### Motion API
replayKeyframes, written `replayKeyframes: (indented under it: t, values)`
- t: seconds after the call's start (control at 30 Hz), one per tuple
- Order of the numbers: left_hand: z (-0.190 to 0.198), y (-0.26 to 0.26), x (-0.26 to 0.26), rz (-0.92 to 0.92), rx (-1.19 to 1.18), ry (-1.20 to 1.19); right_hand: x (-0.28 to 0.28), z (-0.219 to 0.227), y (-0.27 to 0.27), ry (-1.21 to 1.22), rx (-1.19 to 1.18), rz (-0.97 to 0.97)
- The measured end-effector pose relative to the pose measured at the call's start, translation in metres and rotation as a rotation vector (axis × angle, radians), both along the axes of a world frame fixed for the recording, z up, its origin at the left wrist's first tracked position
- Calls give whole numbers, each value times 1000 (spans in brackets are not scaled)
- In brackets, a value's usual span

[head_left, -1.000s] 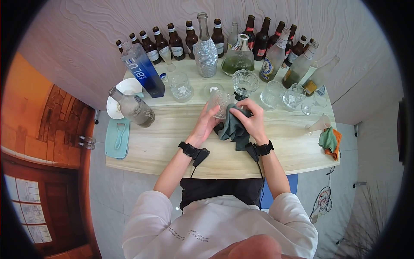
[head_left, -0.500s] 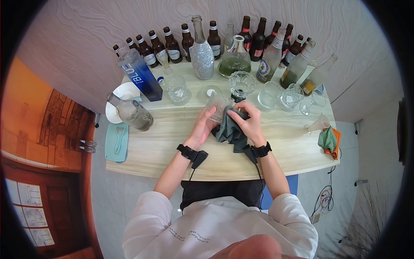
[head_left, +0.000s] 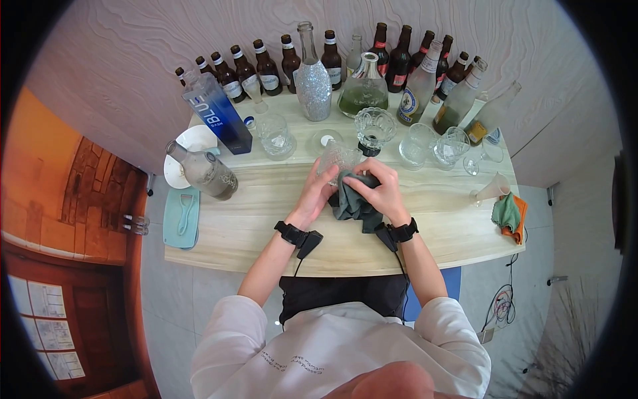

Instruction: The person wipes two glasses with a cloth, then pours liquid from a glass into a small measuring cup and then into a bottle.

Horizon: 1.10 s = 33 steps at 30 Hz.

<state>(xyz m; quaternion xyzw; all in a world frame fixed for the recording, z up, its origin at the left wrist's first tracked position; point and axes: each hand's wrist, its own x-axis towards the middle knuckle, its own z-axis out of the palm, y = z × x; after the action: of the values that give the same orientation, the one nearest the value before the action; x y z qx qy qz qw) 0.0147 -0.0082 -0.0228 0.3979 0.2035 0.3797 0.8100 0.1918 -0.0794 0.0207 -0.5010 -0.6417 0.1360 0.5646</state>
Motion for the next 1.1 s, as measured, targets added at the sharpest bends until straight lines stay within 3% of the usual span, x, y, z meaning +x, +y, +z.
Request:
replayKeyframes:
  t: [0.07, 0.17, 0.27, 0.4, 0.57, 0.67, 0.9, 1.0, 1.1]
  values:
    - [-1, 1, -2, -15, 12, 37, -1, 3, -3, 31, -77, -81]
    - [1, 1, -3, -46, -24, 46, 4, -11, 4, 295, -80, -161]
    - [6, -1, -2, -78, -78, 0, 11, -21, 12, 396, -81, -127]
    - [9, 1, -3, -66, -79, -64, 12, -8, 2, 119, -202, 15]
    - [14, 3, -3, -33, -109, -71, 4, -7, 1, 32, -164, 141]
    - [14, 2, -3, -42, -123, -77, 2, -4, 0, 102, -248, 58]
    - [18, -1, -1, -101, -103, -71, 4, -10, 6, 534, -124, -128]
    - [19, -1, 0, -118, -117, -125, 11, -19, 5, 339, -201, -92]
    - [6, 3, -2, -93, -51, -87, 4, -6, 2, 87, -82, 61]
